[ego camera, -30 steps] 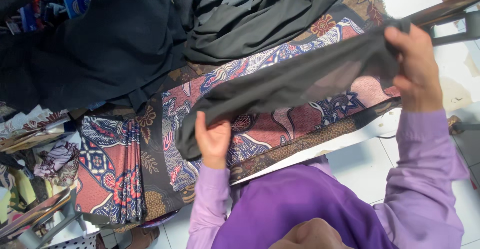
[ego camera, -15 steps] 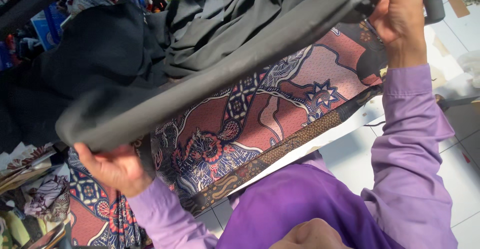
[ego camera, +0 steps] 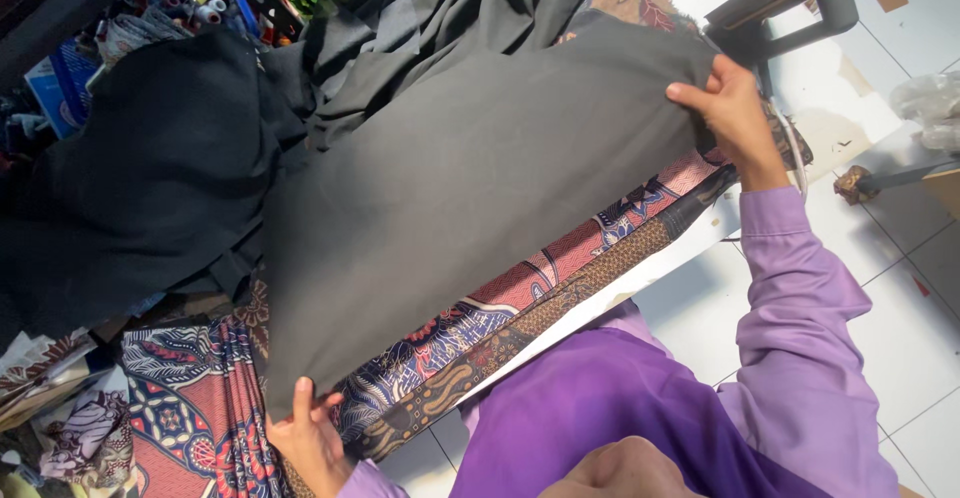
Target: The person irons several pieces of dark gray fabric on a patterned table. They repeatedly pick up each piece, smooth it out, press it with an iron, and place it aside. The person also briefly wipes the table surface with a white cloth during the process.
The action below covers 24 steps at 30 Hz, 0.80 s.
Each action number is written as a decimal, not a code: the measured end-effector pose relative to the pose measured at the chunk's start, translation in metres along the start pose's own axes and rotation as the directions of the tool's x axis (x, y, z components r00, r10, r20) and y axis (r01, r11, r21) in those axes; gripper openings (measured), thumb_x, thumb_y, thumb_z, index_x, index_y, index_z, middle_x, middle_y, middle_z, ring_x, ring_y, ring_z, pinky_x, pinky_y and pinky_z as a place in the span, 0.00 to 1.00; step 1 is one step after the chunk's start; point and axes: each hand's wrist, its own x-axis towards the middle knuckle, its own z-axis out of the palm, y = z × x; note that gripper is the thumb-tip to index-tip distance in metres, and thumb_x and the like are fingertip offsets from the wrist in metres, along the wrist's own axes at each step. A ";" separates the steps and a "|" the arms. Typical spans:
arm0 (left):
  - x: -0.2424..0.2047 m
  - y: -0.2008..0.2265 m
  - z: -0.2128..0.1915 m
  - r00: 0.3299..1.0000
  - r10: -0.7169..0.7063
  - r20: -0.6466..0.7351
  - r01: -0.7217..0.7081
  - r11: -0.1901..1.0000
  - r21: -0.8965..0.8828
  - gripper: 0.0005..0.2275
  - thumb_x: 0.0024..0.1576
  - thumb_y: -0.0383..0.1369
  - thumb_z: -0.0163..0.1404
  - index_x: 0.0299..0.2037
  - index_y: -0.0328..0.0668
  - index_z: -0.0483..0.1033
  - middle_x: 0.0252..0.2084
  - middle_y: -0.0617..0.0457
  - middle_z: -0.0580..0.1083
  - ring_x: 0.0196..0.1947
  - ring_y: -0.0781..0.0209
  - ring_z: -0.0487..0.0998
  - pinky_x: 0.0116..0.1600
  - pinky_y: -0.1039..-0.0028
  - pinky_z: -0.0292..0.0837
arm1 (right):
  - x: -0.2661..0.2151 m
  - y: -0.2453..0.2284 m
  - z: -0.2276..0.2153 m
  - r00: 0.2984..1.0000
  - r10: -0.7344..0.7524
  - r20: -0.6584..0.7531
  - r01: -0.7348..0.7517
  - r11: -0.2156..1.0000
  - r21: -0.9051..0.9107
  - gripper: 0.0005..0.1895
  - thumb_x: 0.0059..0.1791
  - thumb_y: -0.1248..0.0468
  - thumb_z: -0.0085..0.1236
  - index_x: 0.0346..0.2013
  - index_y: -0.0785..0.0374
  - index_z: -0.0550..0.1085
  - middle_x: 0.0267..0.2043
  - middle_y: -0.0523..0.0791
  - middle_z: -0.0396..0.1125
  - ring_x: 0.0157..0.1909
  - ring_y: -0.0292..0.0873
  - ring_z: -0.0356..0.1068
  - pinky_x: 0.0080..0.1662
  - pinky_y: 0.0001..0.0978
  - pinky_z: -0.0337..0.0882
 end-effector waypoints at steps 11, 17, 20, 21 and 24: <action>-0.032 -0.019 -0.018 0.964 -0.264 -0.005 0.250 0.904 0.346 0.14 0.57 0.24 0.57 0.52 0.28 0.73 0.39 0.45 0.76 0.26 0.58 0.79 0.26 0.74 0.76 | -0.021 0.049 -0.016 0.983 0.101 -0.156 -0.137 0.961 -0.240 0.52 0.54 0.61 0.67 0.79 0.74 0.42 0.41 0.50 0.73 0.43 0.39 0.73 0.47 0.29 0.72; -0.030 -0.030 -0.034 0.961 -0.273 -0.031 0.259 0.860 0.439 0.16 0.56 0.24 0.57 0.53 0.31 0.73 0.39 0.45 0.77 0.23 0.57 0.78 0.24 0.73 0.75 | -0.047 0.037 -0.015 0.985 0.069 -0.159 -0.152 0.786 -0.599 0.58 0.43 0.62 0.75 0.75 0.74 0.46 0.36 0.49 0.70 0.36 0.42 0.71 0.41 0.34 0.72; -0.030 -0.040 -0.045 0.965 -0.256 -0.050 0.248 0.845 0.474 0.16 0.55 0.23 0.58 0.52 0.28 0.72 0.37 0.43 0.77 0.20 0.57 0.76 0.23 0.71 0.73 | -0.052 0.034 -0.018 0.984 0.075 -0.163 -0.161 0.772 -0.615 0.56 0.42 0.62 0.75 0.75 0.74 0.50 0.37 0.49 0.70 0.36 0.43 0.72 0.40 0.35 0.73; -0.031 -0.043 -0.051 0.967 -0.250 -0.055 0.244 0.842 0.481 0.16 0.55 0.23 0.59 0.51 0.26 0.72 0.36 0.42 0.76 0.20 0.57 0.75 0.23 0.71 0.72 | -0.053 0.033 -0.020 0.985 0.068 -0.161 -0.155 0.760 -0.631 0.55 0.42 0.62 0.75 0.74 0.74 0.51 0.37 0.49 0.71 0.37 0.43 0.73 0.41 0.35 0.73; -0.026 -0.049 -0.068 0.954 -0.301 -0.014 0.257 0.788 0.560 0.18 0.53 0.24 0.59 0.51 0.26 0.67 0.32 0.42 0.76 0.18 0.57 0.76 0.21 0.68 0.75 | -0.055 0.031 -0.023 0.983 0.075 -0.168 -0.171 0.715 -0.678 0.53 0.41 0.62 0.76 0.72 0.73 0.55 0.36 0.50 0.71 0.39 0.45 0.74 0.43 0.36 0.73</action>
